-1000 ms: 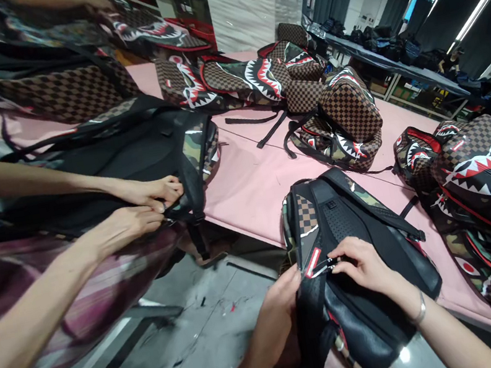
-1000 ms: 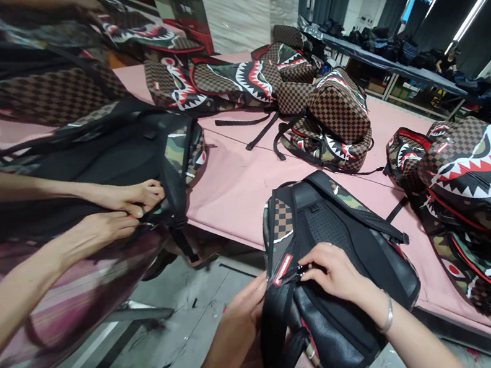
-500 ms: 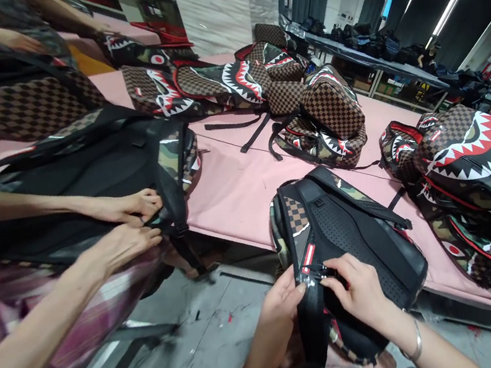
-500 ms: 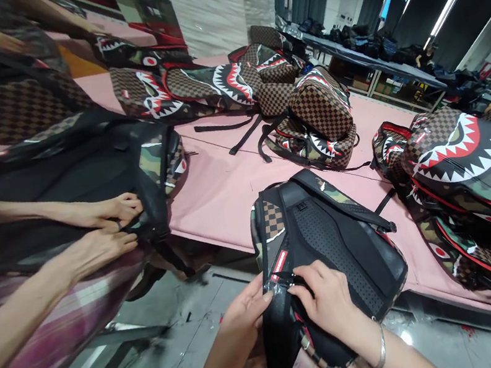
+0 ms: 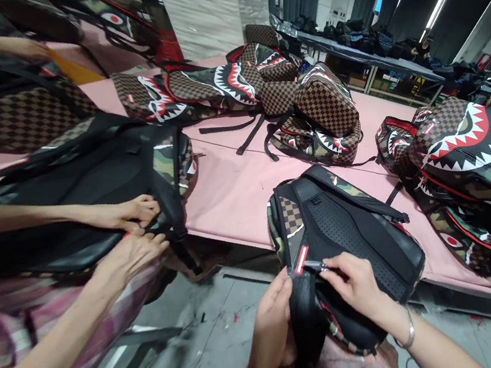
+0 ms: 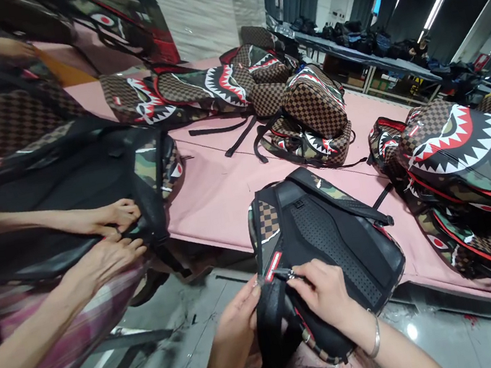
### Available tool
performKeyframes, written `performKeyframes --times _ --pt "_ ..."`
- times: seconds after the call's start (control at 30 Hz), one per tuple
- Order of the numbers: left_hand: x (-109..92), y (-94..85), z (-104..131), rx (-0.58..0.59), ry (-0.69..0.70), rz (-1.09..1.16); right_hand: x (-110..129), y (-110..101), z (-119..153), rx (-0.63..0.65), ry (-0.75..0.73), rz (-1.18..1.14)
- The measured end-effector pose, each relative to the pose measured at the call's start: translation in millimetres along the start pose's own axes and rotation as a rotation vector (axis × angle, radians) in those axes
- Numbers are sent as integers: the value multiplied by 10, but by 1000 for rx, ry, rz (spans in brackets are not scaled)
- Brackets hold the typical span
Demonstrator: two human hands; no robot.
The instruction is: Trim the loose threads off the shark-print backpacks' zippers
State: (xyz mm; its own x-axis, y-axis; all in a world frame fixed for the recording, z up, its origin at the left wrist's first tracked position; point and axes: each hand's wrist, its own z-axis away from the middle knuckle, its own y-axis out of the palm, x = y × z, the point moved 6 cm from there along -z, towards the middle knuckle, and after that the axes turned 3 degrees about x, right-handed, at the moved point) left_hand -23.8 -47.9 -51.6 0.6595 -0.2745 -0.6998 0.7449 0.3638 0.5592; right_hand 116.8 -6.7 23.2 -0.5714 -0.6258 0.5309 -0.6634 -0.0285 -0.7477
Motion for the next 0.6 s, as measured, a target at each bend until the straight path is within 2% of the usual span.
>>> performKeyframes --times 0.07,0.17,0.23,0.3,0.37,0.4,0.47,0.53,0.6 --pt "14 -217 -24 -106 57 -50 -129 -64 34 -65 141 -123" --pt "23 -610 -55 -168 100 -245 -351 -167 153 -126 339 -248" --pt "-6 -911 -56 -224 101 -506 -491 -234 262 -148 425 -327" --pt "-121 -1185 -25 -344 166 -873 -622 -294 382 -165 486 -385" --pt "-242 -1345 7 -440 249 -1172 -741 -346 501 -185 540 -421" --pt "-268 -1375 1 -435 273 -1250 -795 -369 556 -194 566 -434" --pt "-233 -1350 -62 -325 264 -1251 -893 -419 652 -210 612 -457" --pt "-122 -1231 -156 -207 217 -1108 -990 -502 729 -230 639 -454" --pt "59 -1063 -250 -150 113 -855 -1112 -652 798 -281 641 -389"
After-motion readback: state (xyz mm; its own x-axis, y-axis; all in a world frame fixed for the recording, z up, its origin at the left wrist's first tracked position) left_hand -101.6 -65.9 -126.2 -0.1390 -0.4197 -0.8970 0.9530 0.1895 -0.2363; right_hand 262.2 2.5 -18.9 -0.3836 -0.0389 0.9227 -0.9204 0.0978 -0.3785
